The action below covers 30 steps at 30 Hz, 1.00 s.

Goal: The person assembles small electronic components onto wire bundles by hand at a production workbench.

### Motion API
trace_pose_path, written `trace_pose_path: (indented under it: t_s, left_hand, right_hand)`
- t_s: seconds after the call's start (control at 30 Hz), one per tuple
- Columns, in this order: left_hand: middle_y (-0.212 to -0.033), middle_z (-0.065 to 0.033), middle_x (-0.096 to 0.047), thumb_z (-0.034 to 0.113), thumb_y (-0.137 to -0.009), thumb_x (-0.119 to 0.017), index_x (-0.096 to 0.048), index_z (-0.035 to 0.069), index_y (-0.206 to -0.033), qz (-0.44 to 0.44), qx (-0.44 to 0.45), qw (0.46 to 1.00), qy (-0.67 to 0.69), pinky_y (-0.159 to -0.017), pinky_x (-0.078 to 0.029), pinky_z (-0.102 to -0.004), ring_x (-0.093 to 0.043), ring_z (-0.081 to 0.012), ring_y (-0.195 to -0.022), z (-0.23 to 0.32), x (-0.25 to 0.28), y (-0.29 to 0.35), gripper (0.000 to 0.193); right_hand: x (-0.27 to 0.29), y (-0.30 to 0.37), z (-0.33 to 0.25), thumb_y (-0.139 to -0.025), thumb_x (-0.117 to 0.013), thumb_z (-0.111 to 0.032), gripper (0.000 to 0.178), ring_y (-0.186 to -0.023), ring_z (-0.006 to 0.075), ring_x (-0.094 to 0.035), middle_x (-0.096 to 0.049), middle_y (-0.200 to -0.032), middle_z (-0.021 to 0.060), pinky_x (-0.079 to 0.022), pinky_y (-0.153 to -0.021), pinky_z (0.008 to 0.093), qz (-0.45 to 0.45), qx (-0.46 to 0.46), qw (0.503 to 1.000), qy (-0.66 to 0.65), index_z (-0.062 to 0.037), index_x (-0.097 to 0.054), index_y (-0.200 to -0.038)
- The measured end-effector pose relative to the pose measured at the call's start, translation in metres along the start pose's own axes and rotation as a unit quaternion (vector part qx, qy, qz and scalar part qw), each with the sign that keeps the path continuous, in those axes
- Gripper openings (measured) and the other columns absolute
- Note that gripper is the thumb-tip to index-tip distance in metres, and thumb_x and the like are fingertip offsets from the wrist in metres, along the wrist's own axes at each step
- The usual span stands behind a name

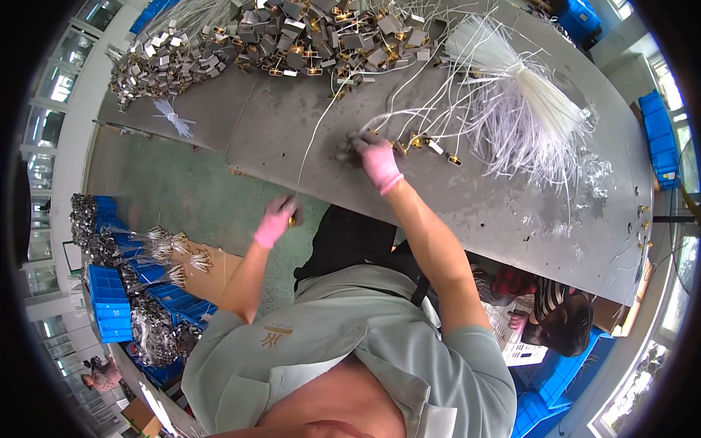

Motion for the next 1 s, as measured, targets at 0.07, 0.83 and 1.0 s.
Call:
trace_pose_path:
  t_s: [0.07,0.83,1.0]
  left_hand:
    - [-0.056,-0.0075,-0.055,0.035,-0.094,-0.05,-0.055,0.001,-0.072,-0.023,0.051,0.998,0.041,-0.053,-0.042,-0.0336,-0.054,-0.0179,-0.053,-0.016,-0.004,0.038,0.041]
    - [-0.051,-0.0075,-0.05,0.044,-0.096,-0.051,-0.053,0.001,-0.066,-0.034,0.304,0.948,0.081,-0.048,-0.04,-0.0324,-0.048,-0.0183,-0.045,-0.117,-0.009,0.144,0.052]
    - [-0.058,-0.0208,-0.053,0.048,-0.094,-0.05,-0.056,-0.002,-0.067,-0.063,0.225,0.966,-0.106,-0.058,-0.044,-0.0422,-0.055,-0.0352,-0.057,-0.055,-0.016,0.09,0.057]
  right_hand:
    - [0.009,-0.031,0.005,-0.096,-0.051,-0.013,0.03,-0.083,0.0235,-0.069,-0.067,-0.1,0.0139,-0.052,-0.064,0.0289,-0.007,0.031,0.999,-0.004,0.0033,-0.053,-0.121]
    - [0.024,0.032,-0.109,-0.097,-0.052,-0.015,0.028,-0.084,0.0246,-0.069,-0.068,-0.097,0.0159,-0.054,-0.064,0.0275,0.082,0.185,0.979,-0.025,0.0062,-0.056,-0.114]
    - [0.02,0.035,-0.109,-0.096,-0.057,-0.021,0.033,-0.082,0.0208,-0.069,-0.069,-0.097,0.014,-0.054,-0.067,0.0262,0.005,0.14,0.985,0.101,0.0072,-0.057,-0.113]
Point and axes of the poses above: each hand's wrist, its own y-axis away from the middle knuckle, its own x-axis out of the back of the hand, z = x × y, the point moved 10 cm from there along -y, towards the middle knuckle
